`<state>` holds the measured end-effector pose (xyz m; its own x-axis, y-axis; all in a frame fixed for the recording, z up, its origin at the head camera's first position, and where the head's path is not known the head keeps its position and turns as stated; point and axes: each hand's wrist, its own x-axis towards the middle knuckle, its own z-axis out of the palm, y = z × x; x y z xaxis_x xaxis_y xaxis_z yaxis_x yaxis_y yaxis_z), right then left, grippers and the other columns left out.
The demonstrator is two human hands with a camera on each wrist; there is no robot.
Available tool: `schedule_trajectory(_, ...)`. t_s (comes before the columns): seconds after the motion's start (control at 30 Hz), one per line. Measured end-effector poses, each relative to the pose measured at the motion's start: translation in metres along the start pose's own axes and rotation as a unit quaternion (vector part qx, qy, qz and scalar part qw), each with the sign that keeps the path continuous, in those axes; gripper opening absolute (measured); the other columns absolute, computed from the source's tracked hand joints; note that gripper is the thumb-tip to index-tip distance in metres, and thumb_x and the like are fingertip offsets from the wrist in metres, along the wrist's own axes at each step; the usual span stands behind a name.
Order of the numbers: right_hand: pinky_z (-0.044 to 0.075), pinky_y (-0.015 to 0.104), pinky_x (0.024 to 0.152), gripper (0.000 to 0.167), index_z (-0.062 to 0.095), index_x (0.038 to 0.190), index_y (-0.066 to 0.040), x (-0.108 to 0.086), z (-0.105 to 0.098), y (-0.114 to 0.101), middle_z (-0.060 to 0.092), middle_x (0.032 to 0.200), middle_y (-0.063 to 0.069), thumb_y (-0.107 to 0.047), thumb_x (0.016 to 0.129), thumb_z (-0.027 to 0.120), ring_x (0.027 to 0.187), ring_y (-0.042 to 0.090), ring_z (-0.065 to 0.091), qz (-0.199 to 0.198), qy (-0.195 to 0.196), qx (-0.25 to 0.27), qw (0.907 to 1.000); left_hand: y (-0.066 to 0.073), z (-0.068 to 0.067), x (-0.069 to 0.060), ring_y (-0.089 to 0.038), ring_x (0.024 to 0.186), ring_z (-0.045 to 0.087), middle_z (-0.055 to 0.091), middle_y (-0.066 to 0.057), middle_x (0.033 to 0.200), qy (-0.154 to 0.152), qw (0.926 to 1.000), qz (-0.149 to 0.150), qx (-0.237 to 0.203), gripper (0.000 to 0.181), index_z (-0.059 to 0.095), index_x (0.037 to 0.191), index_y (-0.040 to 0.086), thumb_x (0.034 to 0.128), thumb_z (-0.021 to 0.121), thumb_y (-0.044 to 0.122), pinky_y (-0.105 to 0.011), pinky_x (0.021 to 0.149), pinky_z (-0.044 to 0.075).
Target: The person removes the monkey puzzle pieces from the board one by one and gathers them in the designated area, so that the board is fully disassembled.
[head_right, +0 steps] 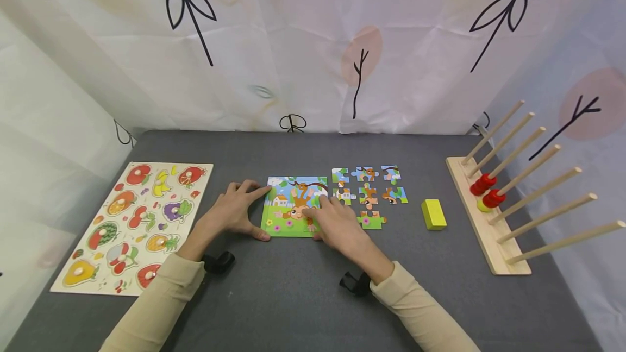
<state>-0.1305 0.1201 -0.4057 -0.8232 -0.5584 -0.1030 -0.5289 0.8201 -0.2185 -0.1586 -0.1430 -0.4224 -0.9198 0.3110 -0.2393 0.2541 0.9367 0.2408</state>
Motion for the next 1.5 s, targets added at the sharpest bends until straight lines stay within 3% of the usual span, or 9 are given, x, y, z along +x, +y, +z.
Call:
schedule_trajectory(0.37,0.046,0.032,0.062,0.046,0.072,0.126,-0.025,0.0,-0.003,0.0,0.06,0.103,0.009,-0.017,0.083,0.085,0.08,0.022,0.051,0.009,-0.013,0.006,0.9999,-0.002,0.002,0.001,-0.047,0.142,0.036,0.039,-0.013,0.158,0.002,1.0,0.001,0.0,0.119,0.039,0.159,0.025,0.06,0.09,0.068,-0.071,0.107,0.041)
schedule_trajectory(0.73,0.029,0.021,0.054,0.053,0.072,0.13,-0.024,-0.002,-0.005,0.004,0.051,0.088,0.001,-0.019,0.079,0.087,0.069,0.014,0.039,-0.008,0.019,0.01,0.9997,-0.002,0.003,0.002,-0.047,0.142,0.036,0.039,-0.012,0.158,0.002,1.0,0.002,-0.001,0.119,0.039,0.159,0.026,0.0606,0.09,0.068,-0.07,0.107,0.041)
schedule_trajectory(1.0,0.031,0.02,0.055,0.051,0.072,0.129,-0.022,-0.005,-0.002,0.009,0.055,0.089,0.002,-0.019,0.08,0.086,0.068,0.012,0.041,-0.035,0.045,0.004,0.9984,-0.001,0.002,0.001,-0.046,0.142,0.036,0.039,-0.012,0.158,-0.003,1.0,-0.001,0.003,0.119,0.038,0.159,0.027,0.0603,0.09,0.068,-0.068,0.107,0.042)
schedule_trajectory(1.5,0.03,0.019,0.055,0.05,0.071,0.13,-0.019,-0.016,-0.007,0.024,0.053,0.083,0.0,-0.015,0.083,0.084,0.068,0.01,0.039,-0.022,0.037,0.034,0.9985,-0.002,0.004,0.002,-0.046,0.142,0.036,0.04,-0.012,0.158,0.002,1.0,-0.002,-0.007,0.119,0.039,0.159,0.027,0.0592,0.091,0.067,-0.069,0.107,0.041)
